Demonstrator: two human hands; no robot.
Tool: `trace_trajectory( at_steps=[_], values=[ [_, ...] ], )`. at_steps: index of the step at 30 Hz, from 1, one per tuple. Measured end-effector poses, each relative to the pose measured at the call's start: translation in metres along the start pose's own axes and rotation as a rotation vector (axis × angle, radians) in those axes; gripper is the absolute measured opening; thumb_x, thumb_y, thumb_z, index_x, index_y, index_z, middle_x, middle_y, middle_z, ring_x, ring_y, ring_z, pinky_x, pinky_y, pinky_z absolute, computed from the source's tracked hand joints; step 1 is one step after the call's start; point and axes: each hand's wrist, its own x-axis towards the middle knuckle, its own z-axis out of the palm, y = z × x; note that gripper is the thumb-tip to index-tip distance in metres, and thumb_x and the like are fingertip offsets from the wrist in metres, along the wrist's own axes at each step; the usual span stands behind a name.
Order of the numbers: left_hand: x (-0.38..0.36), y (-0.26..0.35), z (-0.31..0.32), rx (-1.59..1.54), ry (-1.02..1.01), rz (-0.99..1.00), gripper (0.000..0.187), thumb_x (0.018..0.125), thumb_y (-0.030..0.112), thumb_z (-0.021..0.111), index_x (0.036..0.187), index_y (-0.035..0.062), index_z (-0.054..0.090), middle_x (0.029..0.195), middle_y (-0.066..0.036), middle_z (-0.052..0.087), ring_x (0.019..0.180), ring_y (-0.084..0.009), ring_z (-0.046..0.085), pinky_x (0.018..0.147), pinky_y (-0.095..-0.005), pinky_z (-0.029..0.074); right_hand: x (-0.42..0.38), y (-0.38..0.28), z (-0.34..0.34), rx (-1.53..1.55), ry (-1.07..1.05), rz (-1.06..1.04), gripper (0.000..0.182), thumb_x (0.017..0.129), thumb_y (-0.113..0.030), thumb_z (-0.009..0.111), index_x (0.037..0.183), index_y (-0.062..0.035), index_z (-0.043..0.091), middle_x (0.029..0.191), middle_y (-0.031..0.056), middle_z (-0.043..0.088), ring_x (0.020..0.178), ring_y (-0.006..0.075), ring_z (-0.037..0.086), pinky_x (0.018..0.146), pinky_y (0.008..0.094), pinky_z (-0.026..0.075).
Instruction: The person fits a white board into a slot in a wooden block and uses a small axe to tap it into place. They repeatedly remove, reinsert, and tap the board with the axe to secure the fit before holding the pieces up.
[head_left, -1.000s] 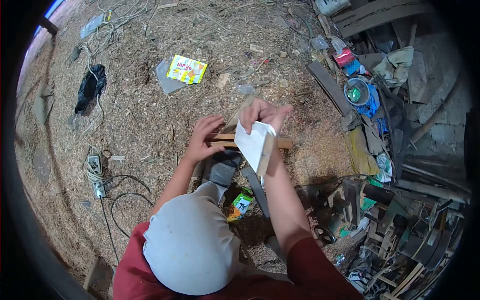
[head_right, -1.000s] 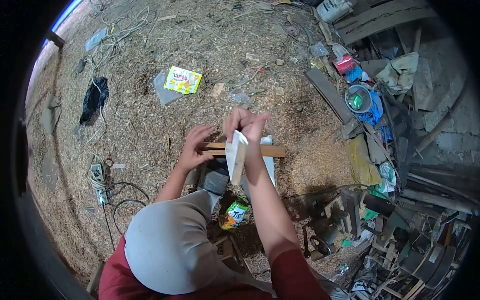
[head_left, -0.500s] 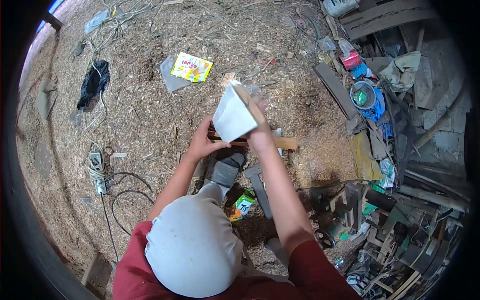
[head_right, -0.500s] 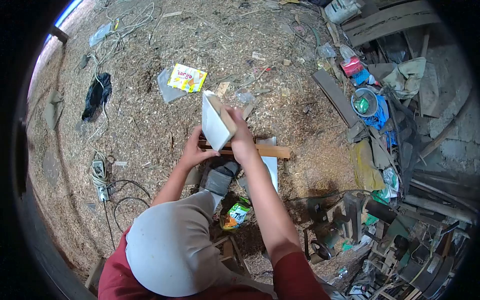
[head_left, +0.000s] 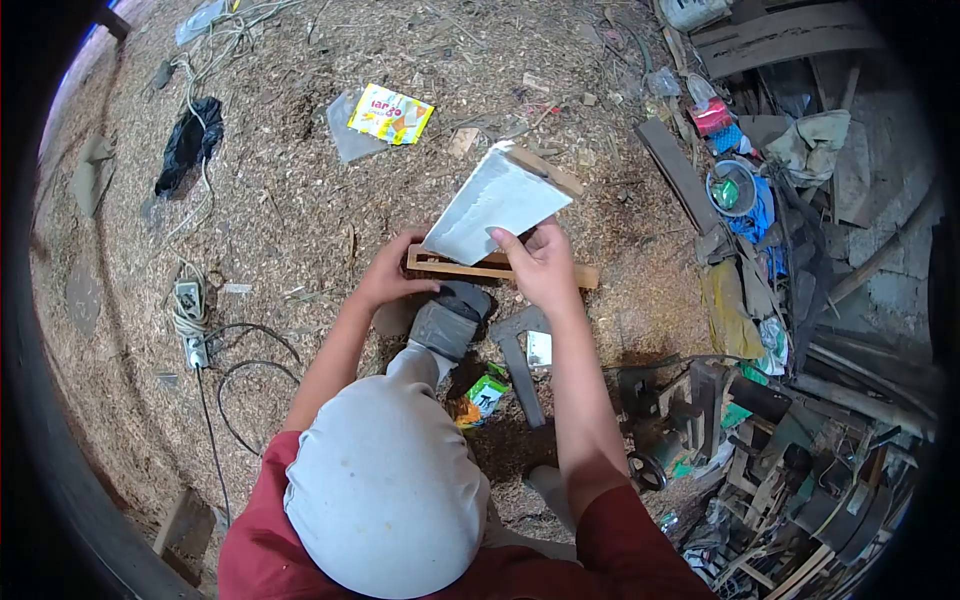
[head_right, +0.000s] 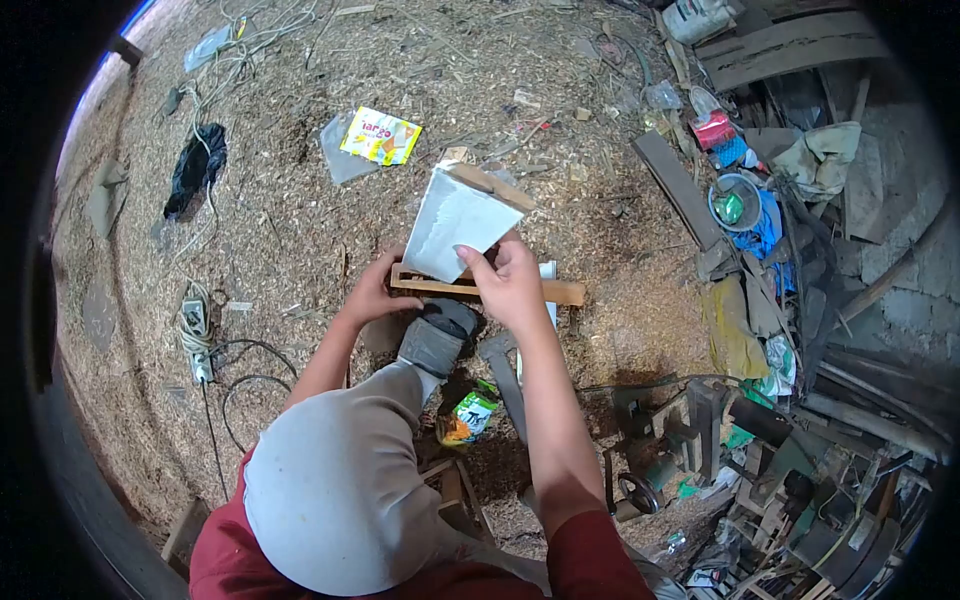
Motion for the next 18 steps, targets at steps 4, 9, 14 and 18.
trace_trajectory(
  at_steps=[4,9,14,18],
  values=[
    [0.002,-0.006,-0.006,0.019,-0.065,-0.220,0.061,0.083,0.010,0.094,0.136,0.0062,0.064,0.129,-0.009,0.072,0.116,-0.0182,0.071,0.092,-0.0335,0.061,-0.003,-0.001,-0.003,0.000,-0.030,0.027,0.037,0.102,-0.003,0.075,0.135,0.0022,0.058,0.121,0.0117,0.075,0.110,0.0180,0.072,0.097,0.0333,0.057],
    [0.010,0.016,-0.023,-0.045,-0.012,-0.218,0.064,0.082,0.018,0.096,0.135,0.0044,0.065,0.127,-0.008,0.071,0.121,-0.0207,0.068,0.103,-0.0389,0.056,-0.005,-0.013,0.001,-0.011,-0.037,0.044,0.042,0.101,-0.003,0.076,0.137,0.0027,0.055,0.124,0.0136,0.074,0.110,0.0194,0.073,0.097,0.0342,0.059],
    [0.013,0.047,-0.041,0.095,0.014,-0.001,0.056,0.078,0.022,0.096,0.125,0.0039,0.072,0.120,-0.010,0.072,0.115,-0.0295,0.068,0.104,-0.0392,0.051,-0.012,-0.042,0.005,0.007,0.011,-0.081,0.037,0.102,-0.007,0.077,0.133,0.0028,0.060,0.124,0.0128,0.074,0.112,0.0190,0.072,0.098,0.0341,0.057],
    [0.020,0.085,-0.039,0.063,0.131,0.082,0.052,0.078,0.024,0.096,0.119,0.0026,0.072,0.110,-0.010,0.069,0.106,-0.0274,0.066,0.097,-0.0381,0.051,-0.022,-0.069,-0.002,-0.034,0.068,-0.124,0.042,0.102,-0.007,0.077,0.137,0.0023,0.057,0.129,0.0135,0.072,0.118,0.0207,0.070,0.104,0.0349,0.055]
  ],
)
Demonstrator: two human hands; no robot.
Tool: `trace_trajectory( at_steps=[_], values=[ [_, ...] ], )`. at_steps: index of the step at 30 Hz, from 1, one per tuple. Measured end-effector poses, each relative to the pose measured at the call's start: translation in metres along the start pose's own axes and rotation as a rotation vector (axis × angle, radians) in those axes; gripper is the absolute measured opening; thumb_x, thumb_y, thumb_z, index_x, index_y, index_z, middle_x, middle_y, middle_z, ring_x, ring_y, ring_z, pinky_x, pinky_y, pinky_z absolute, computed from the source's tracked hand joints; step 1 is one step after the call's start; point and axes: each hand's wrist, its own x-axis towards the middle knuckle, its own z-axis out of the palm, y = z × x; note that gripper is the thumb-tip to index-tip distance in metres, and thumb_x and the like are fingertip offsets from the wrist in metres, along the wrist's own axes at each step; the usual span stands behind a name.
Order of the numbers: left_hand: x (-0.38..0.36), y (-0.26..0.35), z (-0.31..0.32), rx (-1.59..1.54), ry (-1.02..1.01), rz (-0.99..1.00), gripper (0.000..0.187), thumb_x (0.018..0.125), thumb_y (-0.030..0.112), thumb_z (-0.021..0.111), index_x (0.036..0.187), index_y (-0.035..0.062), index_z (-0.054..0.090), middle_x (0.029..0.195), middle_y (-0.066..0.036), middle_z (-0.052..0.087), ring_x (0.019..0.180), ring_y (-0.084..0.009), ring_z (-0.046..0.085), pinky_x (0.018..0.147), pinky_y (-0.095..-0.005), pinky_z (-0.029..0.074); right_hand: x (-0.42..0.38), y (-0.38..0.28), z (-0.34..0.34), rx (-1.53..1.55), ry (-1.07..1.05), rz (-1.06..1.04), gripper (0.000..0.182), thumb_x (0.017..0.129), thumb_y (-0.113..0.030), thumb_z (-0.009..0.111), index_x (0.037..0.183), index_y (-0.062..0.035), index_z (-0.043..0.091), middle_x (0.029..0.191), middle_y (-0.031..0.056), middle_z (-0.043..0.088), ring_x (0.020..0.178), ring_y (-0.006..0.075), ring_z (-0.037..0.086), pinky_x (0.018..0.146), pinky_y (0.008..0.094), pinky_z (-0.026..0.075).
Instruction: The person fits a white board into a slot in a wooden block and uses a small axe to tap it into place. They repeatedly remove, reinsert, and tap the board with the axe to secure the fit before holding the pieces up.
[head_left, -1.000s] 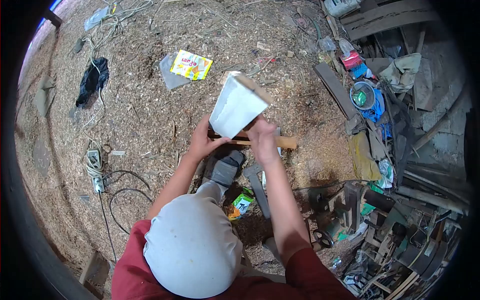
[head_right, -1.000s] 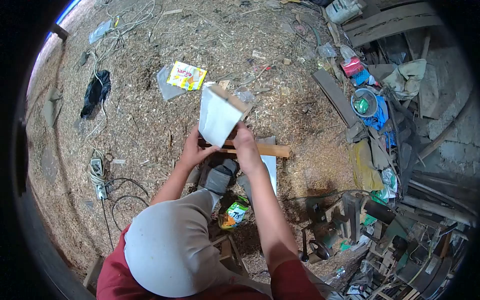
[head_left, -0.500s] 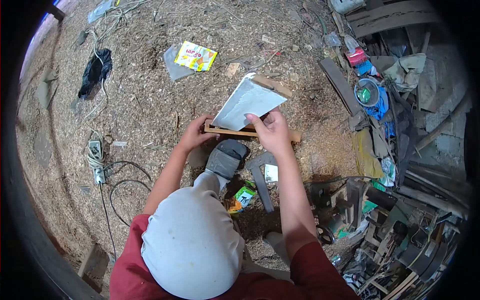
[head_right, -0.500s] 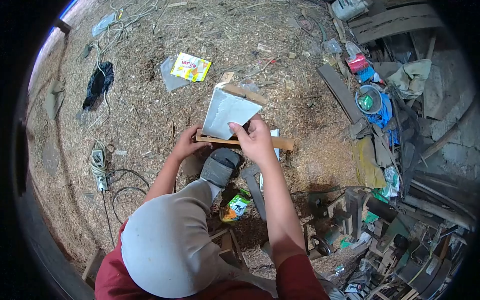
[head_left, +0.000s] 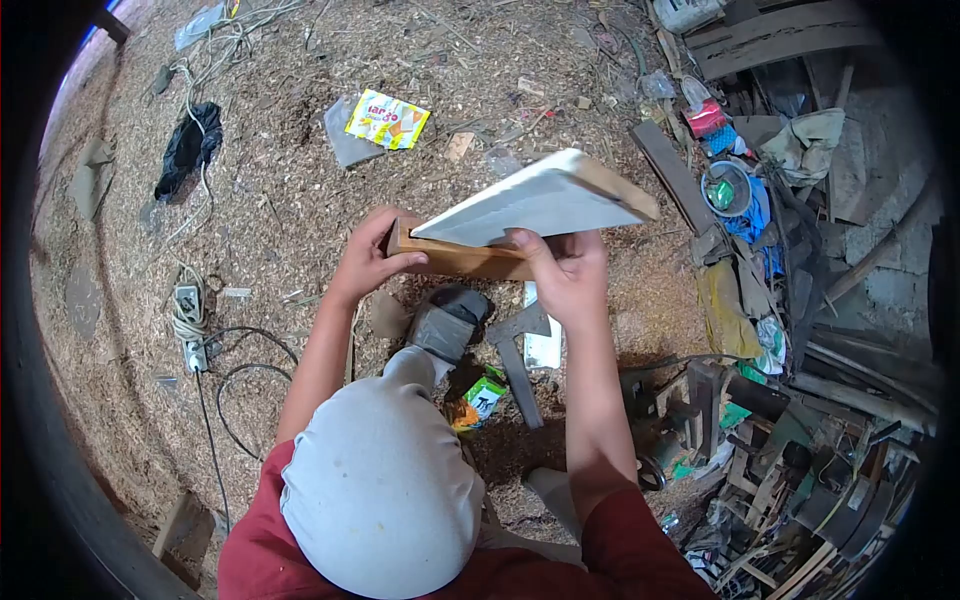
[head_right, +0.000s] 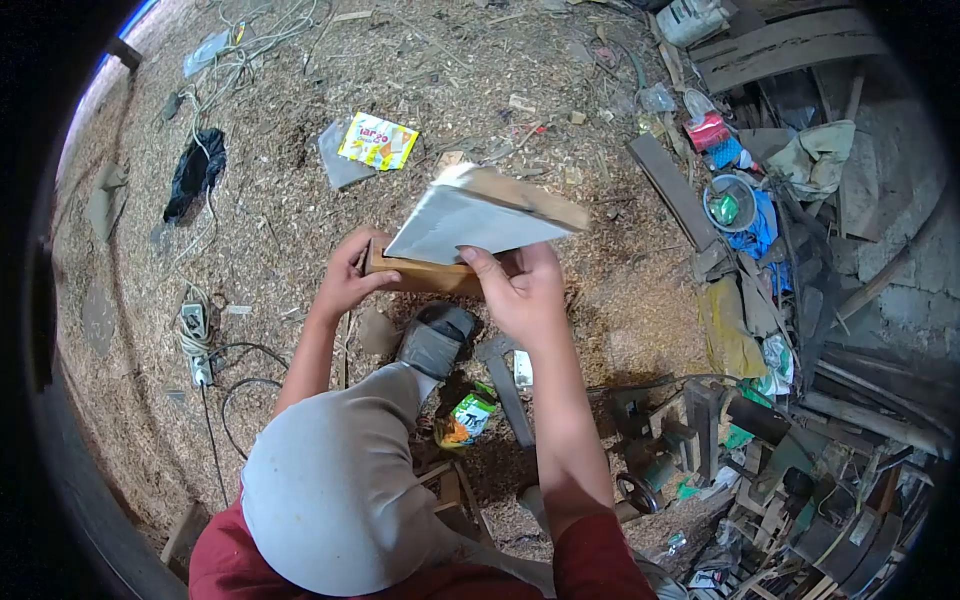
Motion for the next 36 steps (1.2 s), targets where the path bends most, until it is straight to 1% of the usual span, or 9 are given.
trace_trajectory(
  at_steps=[6,9,11,18,20,24,29,30,36],
  values=[
    [0.019,0.051,-0.015,0.239,-0.019,0.176,0.061,0.076,0.044,0.092,0.114,0.0011,0.070,0.102,-0.014,0.062,0.099,-0.0355,0.060,0.090,-0.0448,0.049,0.001,-0.010,-0.028,0.452,-0.030,-0.112,0.047,0.102,0.001,0.066,0.147,-0.0005,0.051,0.138,0.0161,0.066,0.128,0.0274,0.066,0.114,0.0462,0.049],
    [0.019,0.050,-0.008,0.293,0.035,0.267,0.061,0.077,0.043,0.092,0.114,0.0008,0.069,0.103,-0.014,0.062,0.098,-0.0362,0.059,0.089,-0.0448,0.050,0.003,-0.005,-0.019,0.546,-0.118,-0.269,0.032,0.102,-0.021,0.070,0.123,-0.0069,0.050,0.117,0.0167,0.065,0.116,0.0310,0.065,0.112,0.0519,0.046],
    [0.015,0.047,-0.003,0.288,0.023,0.256,0.059,0.077,0.041,0.093,0.114,0.0009,0.068,0.104,-0.015,0.061,0.099,-0.0372,0.060,0.089,-0.0453,0.050,-0.007,0.005,-0.009,0.513,0.034,-0.243,0.060,0.094,-0.055,0.083,0.117,-0.0122,0.047,0.107,0.0105,0.062,0.109,0.0275,0.064,0.112,0.0508,0.046],
    [0.000,0.057,0.010,0.157,0.020,0.241,0.056,0.080,0.033,0.093,0.120,0.0032,0.069,0.124,-0.017,0.070,0.114,-0.0382,0.070,0.094,-0.0430,0.057,-0.039,0.021,0.005,0.663,0.271,-0.247,0.095,0.062,-0.082,0.089,0.115,-0.0155,0.045,0.102,0.0055,0.063,0.101,0.0214,0.064,0.107,0.0488,0.045],
    [-0.004,0.068,0.008,0.149,-0.091,0.080,0.057,0.081,0.025,0.092,0.127,0.0013,0.069,0.137,-0.017,0.073,0.126,-0.0345,0.072,0.106,-0.0422,0.055,-0.044,0.015,0.005,0.683,0.309,-0.236,0.104,0.057,-0.086,0.087,0.121,-0.0153,0.044,0.101,0.0045,0.061,0.102,0.0216,0.064,0.108,0.0498,0.046],
    [-0.005,0.069,0.013,0.198,-0.087,0.140,0.059,0.081,0.027,0.093,0.129,0.0019,0.070,0.129,-0.015,0.077,0.117,-0.0335,0.076,0.101,-0.0414,0.058,-0.050,0.010,0.000,0.615,0.338,-0.215,0.117,0.055,-0.085,0.088,0.134,-0.0151,0.039,0.109,0.0044,0.057,0.103,0.0224,0.065,0.108,0.0515,0.049],
    [-0.002,0.083,0.018,0.278,-0.146,0.156,0.058,0.079,0.029,0.094,0.125,0.0032,0.072,0.123,-0.013,0.079,0.111,-0.0332,0.078,0.096,-0.0400,0.060,-0.052,-0.005,0.008,0.557,0.570,-0.185,0.126,0.060,-0.055,0.106,0.151,-0.0187,0.027,0.124,0.0043,0.045,0.105,0.0201,0.064,0.106,0.0512,0.053],
    [-0.002,0.084,0.019,0.278,-0.150,0.159,0.058,0.079,0.029,0.094,0.125,0.0032,0.072,0.123,-0.013,0.079,0.111,-0.0332,0.078,0.096,-0.0400,0.060,-0.054,0.002,0.006,0.605,0.512,-0.253,0.113,0.072,-0.031,0.104,0.152,-0.0206,0.025,0.122,0.0031,0.043,0.105,0.0184,0.062,0.105,0.0512,0.055],
    [-0.006,0.088,0.026,0.324,-0.158,0.270,0.059,0.076,0.030,0.095,0.123,0.0038,0.073,0.123,-0.012,0.079,0.106,-0.0324,0.079,0.092,-0.0409,0.061,-0.062,-0.007,0.006,0.516,0.647,-0.188,0.090,0.087,-0.009,0.084,0.150,-0.0197,0.019,0.119,0.0062,0.041,0.100,0.0172,0.059,0.099,0.0492,0.055]
  ],
)
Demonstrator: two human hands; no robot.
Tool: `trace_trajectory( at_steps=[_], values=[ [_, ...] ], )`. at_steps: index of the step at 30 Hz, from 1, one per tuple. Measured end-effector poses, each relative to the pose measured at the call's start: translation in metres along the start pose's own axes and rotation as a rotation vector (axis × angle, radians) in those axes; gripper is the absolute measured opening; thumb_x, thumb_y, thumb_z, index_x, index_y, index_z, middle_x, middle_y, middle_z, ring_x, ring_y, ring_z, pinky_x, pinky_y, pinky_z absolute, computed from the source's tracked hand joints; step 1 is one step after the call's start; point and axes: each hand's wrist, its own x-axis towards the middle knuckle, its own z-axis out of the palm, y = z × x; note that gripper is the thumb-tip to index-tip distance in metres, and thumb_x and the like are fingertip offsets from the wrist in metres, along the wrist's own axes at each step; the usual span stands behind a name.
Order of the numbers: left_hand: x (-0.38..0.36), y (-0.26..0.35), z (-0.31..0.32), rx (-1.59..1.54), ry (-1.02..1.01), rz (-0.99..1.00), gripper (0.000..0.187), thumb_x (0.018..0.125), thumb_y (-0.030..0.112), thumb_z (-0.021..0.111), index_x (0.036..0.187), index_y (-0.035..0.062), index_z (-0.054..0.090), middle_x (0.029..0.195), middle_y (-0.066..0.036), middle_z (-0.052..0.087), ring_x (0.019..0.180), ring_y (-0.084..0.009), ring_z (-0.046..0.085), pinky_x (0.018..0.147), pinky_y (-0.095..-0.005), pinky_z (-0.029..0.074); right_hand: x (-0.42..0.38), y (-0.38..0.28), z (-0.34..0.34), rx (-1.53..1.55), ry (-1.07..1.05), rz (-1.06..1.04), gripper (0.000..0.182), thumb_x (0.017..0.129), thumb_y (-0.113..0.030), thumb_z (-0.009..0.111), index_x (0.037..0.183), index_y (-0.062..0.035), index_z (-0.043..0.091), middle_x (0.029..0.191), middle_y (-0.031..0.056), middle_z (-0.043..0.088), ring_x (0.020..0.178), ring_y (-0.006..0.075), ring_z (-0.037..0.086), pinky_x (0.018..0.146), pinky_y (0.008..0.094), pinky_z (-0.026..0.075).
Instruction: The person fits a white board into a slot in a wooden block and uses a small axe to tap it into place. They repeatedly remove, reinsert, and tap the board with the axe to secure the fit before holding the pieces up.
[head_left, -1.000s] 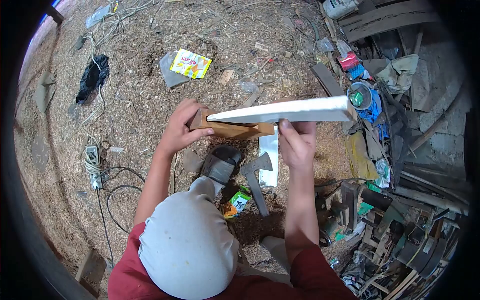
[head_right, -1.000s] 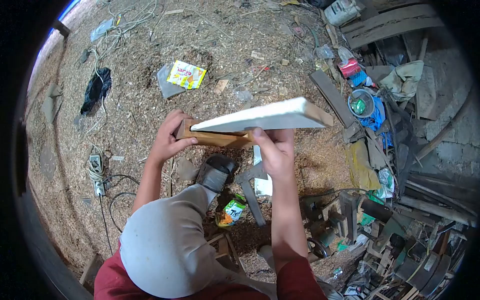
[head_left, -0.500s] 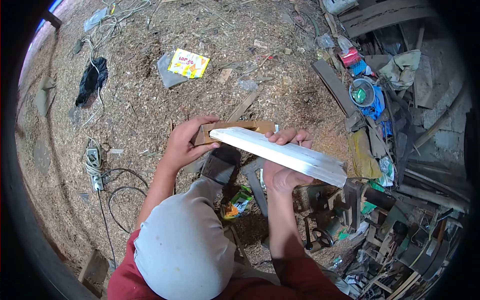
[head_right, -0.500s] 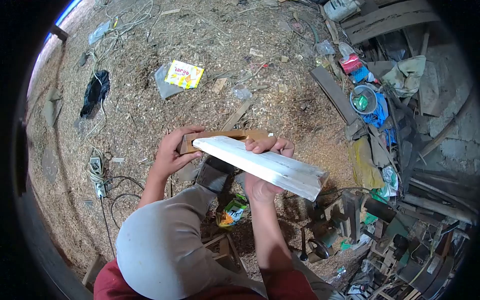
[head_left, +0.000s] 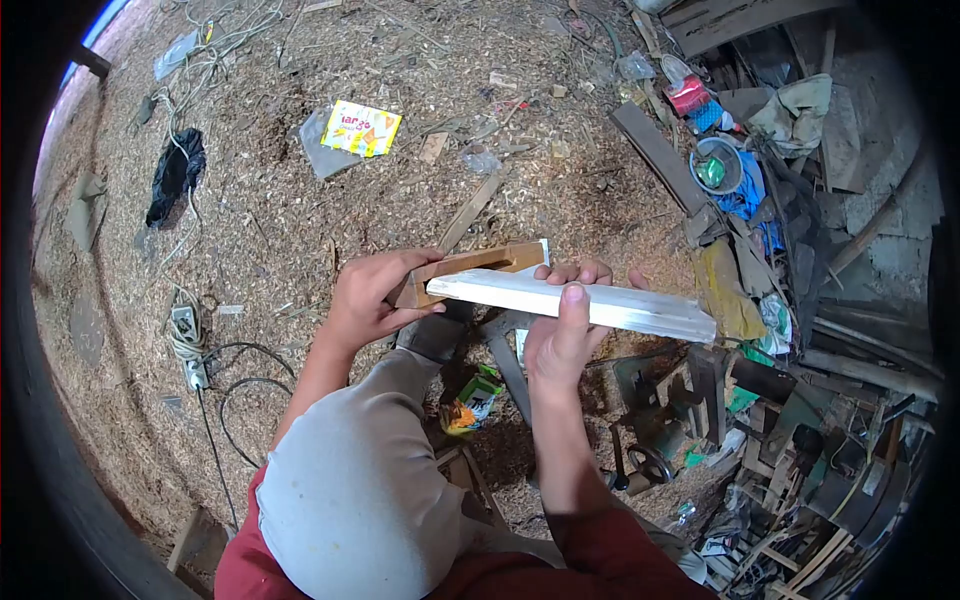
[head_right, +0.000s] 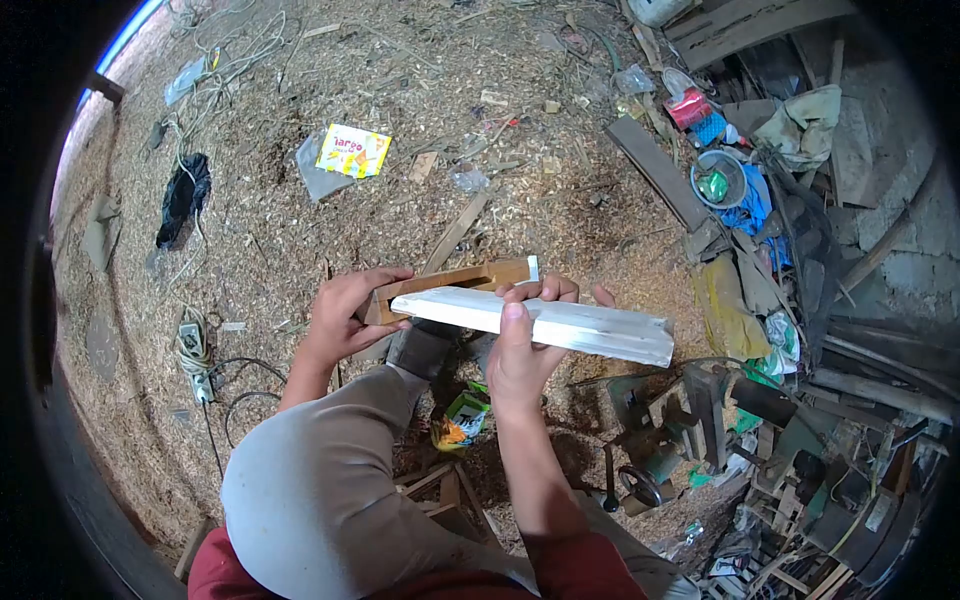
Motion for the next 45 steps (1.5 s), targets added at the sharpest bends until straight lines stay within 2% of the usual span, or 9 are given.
trace_trajectory(
  at_steps=[3,8,16,21,31,35,37,40,45],
  values=[
    [0.002,0.005,0.002,0.021,0.043,0.071,0.053,0.079,0.034,0.093,0.117,0.0033,0.072,0.116,-0.013,0.080,0.095,-0.0336,0.079,0.081,-0.0417,0.063,-0.004,0.005,-0.015,-0.054,-0.069,-0.050,0.079,0.093,-0.016,0.076,0.152,-0.0295,0.026,0.117,0.0054,0.045,0.099,0.0188,0.057,0.101,0.0531,0.049],
    [-0.001,0.009,0.004,0.042,0.022,0.111,0.052,0.079,0.036,0.092,0.113,0.0034,0.071,0.114,-0.012,0.080,0.094,-0.0342,0.079,0.076,-0.0414,0.062,-0.007,0.004,-0.025,-0.011,-0.082,-0.047,0.079,0.089,-0.013,0.080,0.146,-0.0254,0.026,0.116,0.0058,0.042,0.101,0.0175,0.057,0.099,0.0522,0.052],
    [-0.003,0.012,0.008,0.081,-0.026,0.178,0.053,0.077,0.034,0.093,0.112,0.0018,0.069,0.115,-0.015,0.080,0.101,-0.0356,0.080,0.083,-0.0432,0.064,-0.013,0.006,-0.036,-0.041,-0.082,-0.050,0.067,0.091,-0.017,0.077,0.141,-0.0278,0.034,0.116,0.0046,0.044,0.100,0.0174,0.055,0.101,0.0512,0.049],
    [-0.002,0.013,0.009,0.085,-0.069,0.198,0.053,0.077,0.031,0.094,0.114,0.0012,0.069,0.116,-0.017,0.080,0.103,-0.0363,0.080,0.086,-0.0439,0.064,-0.009,0.001,-0.032,-0.051,-0.024,-0.053,0.073,0.090,-0.020,0.081,0.137,-0.0165,0.026,0.117,0.0065,0.039,0.099,0.0164,0.059,0.097,0.0470,0.055],
    [0.004,0.015,0.011,0.139,-0.118,0.209,0.054,0.079,0.033,0.093,0.115,0.0038,0.066,0.118,-0.016,0.079,0.099,-0.0372,0.079,0.083,-0.0440,0.064,-0.006,0.013,-0.038,-0.138,0.017,-0.114,0.080,0.085,-0.038,0.085,0.141,-0.0207,0.031,0.113,0.0048,0.042,0.094,0.0169,0.056,0.093,0.0456,0.051],
    [0.001,0.011,0.012,0.115,-0.095,0.171,0.051,0.082,0.037,0.091,0.110,0.0030,0.065,0.115,-0.015,0.079,0.100,-0.0365,0.078,0.081,-0.0443,0.063,0.001,0.015,-0.036,-0.067,-0.114,-0.039,0.095,0.079,-0.028,0.097,0.141,-0.0173,0.026,0.114,0.0038,0.039,0.097,0.0148,0.058,0.094,0.0345,0.055],
    [-0.008,0.001,0.012,0.056,-0.045,0.120,0.052,0.082,0.036,0.092,0.111,0.0030,0.065,0.116,-0.016,0.078,0.101,-0.0372,0.078,0.083,-0.0443,0.063,0.015,0.020,-0.034,-0.098,-0.379,-0.007,0.091,0.085,-0.022,0.095,0.144,-0.0198,0.026,0.120,0.0051,0.043,0.107,0.0177,0.062,0.103,0.0419,0.056],
    [-0.035,-0.030,0.015,-0.129,0.080,-0.089,0.058,0.081,0.029,0.095,0.124,0.0033,0.065,0.123,-0.014,0.076,0.112,-0.0333,0.074,0.094,-0.0411,0.057,0.037,0.027,-0.022,-0.388,-0.631,0.197,0.089,0.095,-0.004,0.082,0.153,-0.0104,0.015,0.142,0.0140,0.047,0.125,0.0250,0.061,0.110,0.0447,0.051],
    [-0.063,-0.051,0.021,-0.234,0.159,-0.291,0.070,0.085,0.025,0.095,0.138,0.0007,0.057,0.137,-0.013,0.064,0.127,-0.0233,0.063,0.110,-0.0383,0.050,0.073,0.035,0.010,-0.395,-0.801,0.170,0.092,0.098,-0.003,0.076,0.162,-0.0037,0.010,0.144,0.0214,0.054,0.134,0.0290,0.060,0.111,0.0427,0.050]
  ],
)
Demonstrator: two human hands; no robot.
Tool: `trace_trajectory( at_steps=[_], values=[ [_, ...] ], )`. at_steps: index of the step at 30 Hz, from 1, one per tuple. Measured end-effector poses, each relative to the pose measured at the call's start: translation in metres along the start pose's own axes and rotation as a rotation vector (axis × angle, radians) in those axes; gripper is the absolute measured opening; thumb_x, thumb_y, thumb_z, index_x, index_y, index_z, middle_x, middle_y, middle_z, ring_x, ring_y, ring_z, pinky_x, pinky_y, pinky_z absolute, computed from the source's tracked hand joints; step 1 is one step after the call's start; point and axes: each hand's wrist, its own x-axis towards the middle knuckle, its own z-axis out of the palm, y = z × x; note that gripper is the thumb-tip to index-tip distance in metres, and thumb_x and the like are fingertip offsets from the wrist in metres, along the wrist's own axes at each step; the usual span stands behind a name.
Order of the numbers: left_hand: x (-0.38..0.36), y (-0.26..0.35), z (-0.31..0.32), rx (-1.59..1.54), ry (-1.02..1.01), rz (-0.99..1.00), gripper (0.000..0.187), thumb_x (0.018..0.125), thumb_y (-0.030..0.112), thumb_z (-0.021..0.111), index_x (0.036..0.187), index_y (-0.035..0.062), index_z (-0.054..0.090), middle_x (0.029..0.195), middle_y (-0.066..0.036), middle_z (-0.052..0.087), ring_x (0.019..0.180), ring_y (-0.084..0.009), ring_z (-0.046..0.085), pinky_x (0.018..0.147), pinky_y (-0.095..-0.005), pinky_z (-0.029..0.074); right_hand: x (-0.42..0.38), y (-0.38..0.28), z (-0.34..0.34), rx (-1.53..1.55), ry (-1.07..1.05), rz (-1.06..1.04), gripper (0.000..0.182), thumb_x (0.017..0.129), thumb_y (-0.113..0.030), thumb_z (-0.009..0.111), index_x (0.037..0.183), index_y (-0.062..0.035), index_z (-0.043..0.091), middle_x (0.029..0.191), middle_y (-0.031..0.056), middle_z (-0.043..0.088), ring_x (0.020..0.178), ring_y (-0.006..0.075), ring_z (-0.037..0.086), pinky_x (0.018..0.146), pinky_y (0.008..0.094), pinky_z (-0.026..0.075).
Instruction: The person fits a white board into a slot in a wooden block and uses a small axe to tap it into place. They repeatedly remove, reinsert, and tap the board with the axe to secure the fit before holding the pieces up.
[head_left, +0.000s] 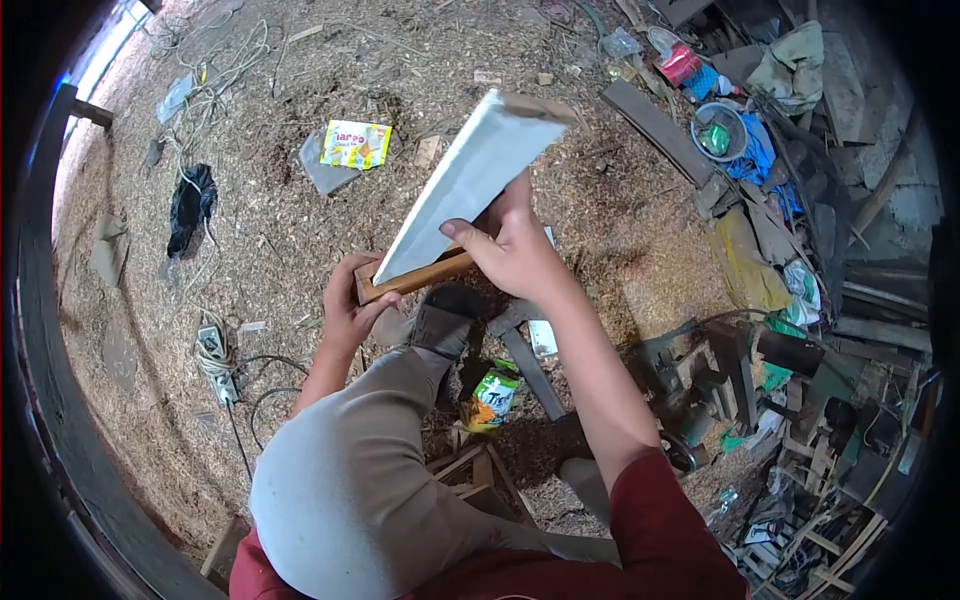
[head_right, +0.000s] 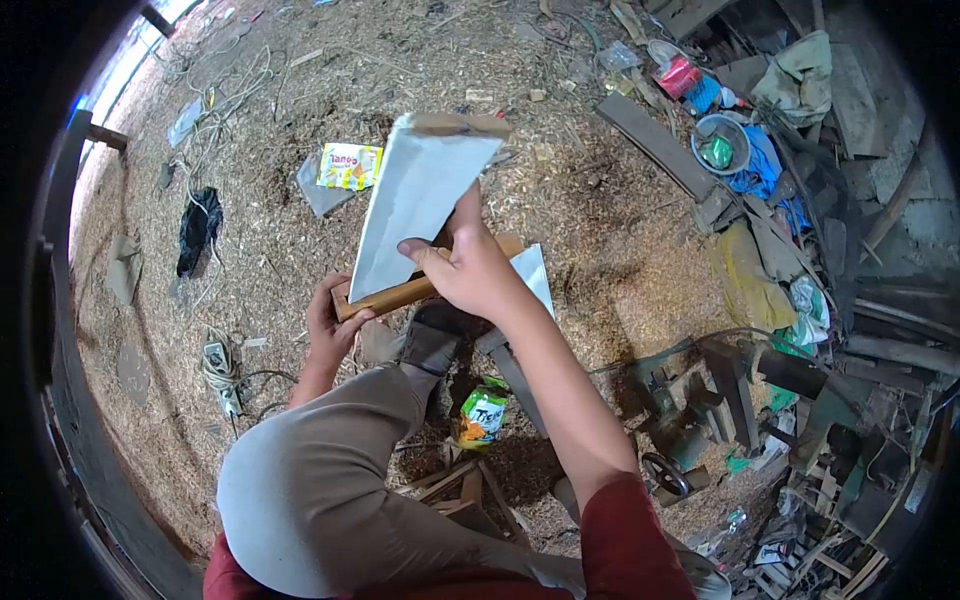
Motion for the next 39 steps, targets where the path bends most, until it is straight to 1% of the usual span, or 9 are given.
trace_trajectory(
  at_steps=[10,12,14,15,20,24,26,31,39],
  values=[
    [0.045,-0.073,0.035,-0.013,0.208,0.018,0.068,0.093,0.031,0.085,0.143,0.0029,0.050,0.138,-0.017,0.057,0.132,-0.0310,0.055,0.116,-0.0457,0.042,0.047,-0.006,0.011,-0.344,-0.095,-0.015,0.076,0.099,-0.015,0.075,0.153,0.0024,0.024,0.122,0.0322,0.070,0.119,0.0510,0.069,0.098,0.0517,0.055],
    [0.052,-0.093,0.042,0.000,0.158,-0.105,0.064,0.098,0.024,0.080,0.147,0.0031,0.045,0.140,-0.019,0.054,0.133,-0.0331,0.054,0.115,-0.0446,0.042,0.051,0.011,0.014,-0.418,-0.076,0.089,0.068,0.099,-0.014,0.075,0.150,-0.0005,0.033,0.126,0.0301,0.069,0.118,0.0513,0.068,0.097,0.0540,0.055],
    [0.051,-0.116,0.039,-0.002,0.198,-0.034,0.060,0.099,0.022,0.080,0.146,0.0020,0.050,0.140,-0.019,0.058,0.131,-0.0324,0.057,0.113,-0.0425,0.044,0.052,0.024,0.019,-0.649,-0.208,0.056,0.048,0.101,-0.017,0.075,0.139,-0.0048,0.049,0.126,0.0235,0.069,0.110,0.0398,0.073,0.089,0.0480,0.058],
    [0.048,-0.123,0.031,0.019,0.076,-0.150,0.059,0.097,0.022,0.082,0.145,0.0019,0.053,0.140,-0.018,0.061,0.130,-0.0311,0.058,0.112,-0.0420,0.045,0.052,0.035,0.027,-0.603,-0.197,-0.119,0.033,0.099,-0.015,0.074,0.125,-0.0038,0.056,0.122,0.0251,0.069,0.107,0.0461,0.069,0.090,0.0511,0.056],
    [0.030,-0.101,0.021,0.066,0.057,-0.272,0.058,0.092,0.021,0.088,0.141,0.0019,0.062,0.134,-0.015,0.069,0.125,-0.0299,0.064,0.109,-0.0419,0.048,0.046,0.065,0.059,-0.528,-0.262,-0.190,0.036,0.098,-0.009,0.072,0.132,-0.0079,0.059,0.115,0.0232,0.070,0.111,0.0482,0.065,0.092,0.0525,0.053],
    [0.035,-0.065,0.023,-0.020,0.343,-0.017,0.060,0.090,0.014,0.089,0.142,-0.0007,0.061,0.127,-0.012,0.073,0.119,-0.0257,0.068,0.105,-0.0395,0.052,0.038,0.064,0.058,-0.522,-0.147,-0.073,0.040,0.097,-0.007,0.073,0.135,-0.0078,0.061,0.125,0.0203,0.068,0.111,0.0462,0.067,0.093,0.0502,0.055],
    [0.044,-0.040,0.020,-0.210,0.341,-0.075,0.050,0.092,0.013,0.087,0.135,-0.0022,0.066,0.125,-0.012,0.074,0.114,-0.0212,0.070,0.100,-0.0353,0.054,0.021,0.071,0.055,-0.570,0.021,-0.288,0.040,0.096,-0.008,0.074,0.135,-0.0074,0.061,0.124,0.0200,0.070,0.109,0.0451,0.069,0.093,0.0482,0.057],
    [0.061,-0.033,0.008,-0.062,0.292,-0.131,0.025,0.099,0.018,0.082,0.111,-0.0037,0.076,0.091,-0.006,0.079,0.080,-0.0124,0.066,0.073,-0.0317,0.052,-0.094,0.100,0.021,-0.625,0.316,0.093,0.030,0.097,-0.014,0.073,0.124,-0.0037,0.065,0.117,0.0204,0.069,0.111,0.0426,0.068,0.095,0.0498,0.055],
    [0.058,-0.028,0.008,-0.100,0.243,-0.151,0.023,0.101,0.017,0.080,0.114,-0.0018,0.076,0.097,-0.007,0.080,0.083,-0.0106,0.066,0.076,-0.0304,0.053,-0.286,0.166,0.005,-1.239,0.190,0.518,0.057,0.087,-0.021,0.085,0.133,-0.0037,0.056,0.124,0.0228,0.062,0.120,0.0434,0.060,0.099,0.0548,0.052]
  ],
)
